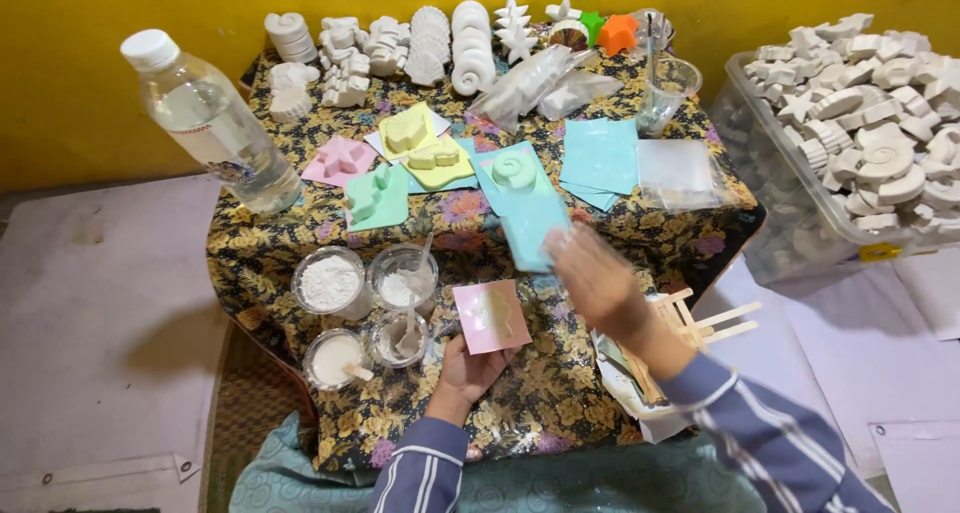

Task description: Demolding a heart-shaped plaster cast from a silicone mold and inspecting craft components.

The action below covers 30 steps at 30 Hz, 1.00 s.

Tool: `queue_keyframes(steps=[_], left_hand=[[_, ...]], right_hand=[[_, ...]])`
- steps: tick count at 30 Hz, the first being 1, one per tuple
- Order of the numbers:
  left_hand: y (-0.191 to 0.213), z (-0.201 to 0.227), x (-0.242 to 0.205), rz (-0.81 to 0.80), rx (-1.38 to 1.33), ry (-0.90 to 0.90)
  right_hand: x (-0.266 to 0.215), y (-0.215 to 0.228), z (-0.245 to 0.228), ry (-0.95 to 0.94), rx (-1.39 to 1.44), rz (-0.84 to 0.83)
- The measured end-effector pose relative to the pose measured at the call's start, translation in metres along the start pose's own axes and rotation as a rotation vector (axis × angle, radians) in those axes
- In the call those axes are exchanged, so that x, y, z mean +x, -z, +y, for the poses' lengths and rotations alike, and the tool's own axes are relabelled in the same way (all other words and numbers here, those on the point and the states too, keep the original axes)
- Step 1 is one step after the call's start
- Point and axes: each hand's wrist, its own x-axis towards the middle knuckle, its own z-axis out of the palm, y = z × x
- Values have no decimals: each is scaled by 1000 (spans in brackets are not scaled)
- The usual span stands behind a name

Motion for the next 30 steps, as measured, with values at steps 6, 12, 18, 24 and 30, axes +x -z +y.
queue_keyframes(steps=[6, 12, 18, 24, 30], left_hand=[[16, 0, 7, -15, -129, 8], [1, 1, -2, 17, 15, -2], [-15, 1, -8, 60, 179, 3], [-29, 0, -17, 99, 340, 12], [-45, 0, -11, 127, 515, 19]], right_hand=[[-67, -17, -71, 227, 206, -323], [-27, 14, -98, 42, 281, -348], [-34, 5, -115, -102, 369, -659], [-53, -6, -121, -95, 218, -666], [-44, 9, -119, -547, 597, -758]])
